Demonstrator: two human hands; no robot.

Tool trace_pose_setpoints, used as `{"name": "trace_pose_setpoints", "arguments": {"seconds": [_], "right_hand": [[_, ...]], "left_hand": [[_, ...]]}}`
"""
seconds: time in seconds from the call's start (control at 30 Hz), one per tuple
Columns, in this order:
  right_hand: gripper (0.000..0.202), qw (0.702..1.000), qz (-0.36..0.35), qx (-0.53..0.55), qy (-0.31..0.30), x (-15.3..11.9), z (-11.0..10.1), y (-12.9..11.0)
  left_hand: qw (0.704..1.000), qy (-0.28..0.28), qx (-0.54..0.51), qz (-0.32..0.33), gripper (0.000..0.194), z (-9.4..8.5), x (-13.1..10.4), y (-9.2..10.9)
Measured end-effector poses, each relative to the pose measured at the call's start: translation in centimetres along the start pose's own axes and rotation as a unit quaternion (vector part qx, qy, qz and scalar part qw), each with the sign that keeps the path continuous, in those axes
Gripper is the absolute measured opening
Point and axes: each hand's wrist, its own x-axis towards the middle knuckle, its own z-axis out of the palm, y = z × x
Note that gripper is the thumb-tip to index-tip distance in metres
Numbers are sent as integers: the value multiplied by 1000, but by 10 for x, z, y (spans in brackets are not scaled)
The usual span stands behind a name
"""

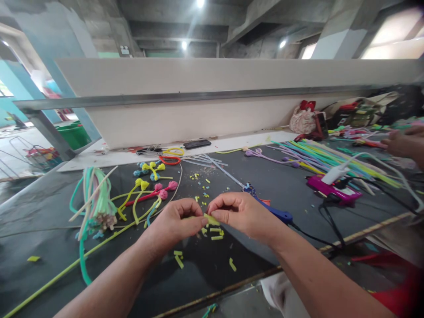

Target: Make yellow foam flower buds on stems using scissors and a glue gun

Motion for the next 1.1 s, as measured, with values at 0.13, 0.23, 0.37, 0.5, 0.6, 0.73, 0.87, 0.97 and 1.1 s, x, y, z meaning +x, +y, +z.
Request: {"name": "trace_pose_setpoints", "arguments": {"seconds": [0.13, 0.23, 0.37, 0.5, 0.6, 0.73, 0.87, 0.97, 1.1], "right_hand": [[9, 993, -80, -83, 5, -4, -2, -6], [6, 983, -130, -133, 3, -6, -2, -10], [11, 971, -178, -162, -16, -9, -2, -11], [18, 963, -209, -167, -31, -10, -4, -12], [20, 962, -210, -172, -32, -11, -6, -12], [19, 962, -208, -175, -27, -12, -7, -11], [18, 962, -206, -177, -16, -13, -3, -9], [14, 963, -197, -183, 17, -13, 2, -6], [8, 968, -181, -172, 33, -12, 7, -5]], "left_hand": [[1000, -9, -17, 0, 22, -1, 1, -3], [999, -26, -24, 1, 22, -1, 1, -5], [998, -47, -48, 5, 21, -3, 3, -10], [996, -54, -74, 6, 23, -5, 3, -9], [996, -51, -79, 9, 24, -6, 3, -8], [996, -43, -82, 7, 24, -6, 3, -8], [996, -42, -78, 13, 22, -6, 3, -8], [996, -40, -78, 7, 22, -6, 2, -5], [996, -37, -83, 5, 21, -6, 2, -7]]}}
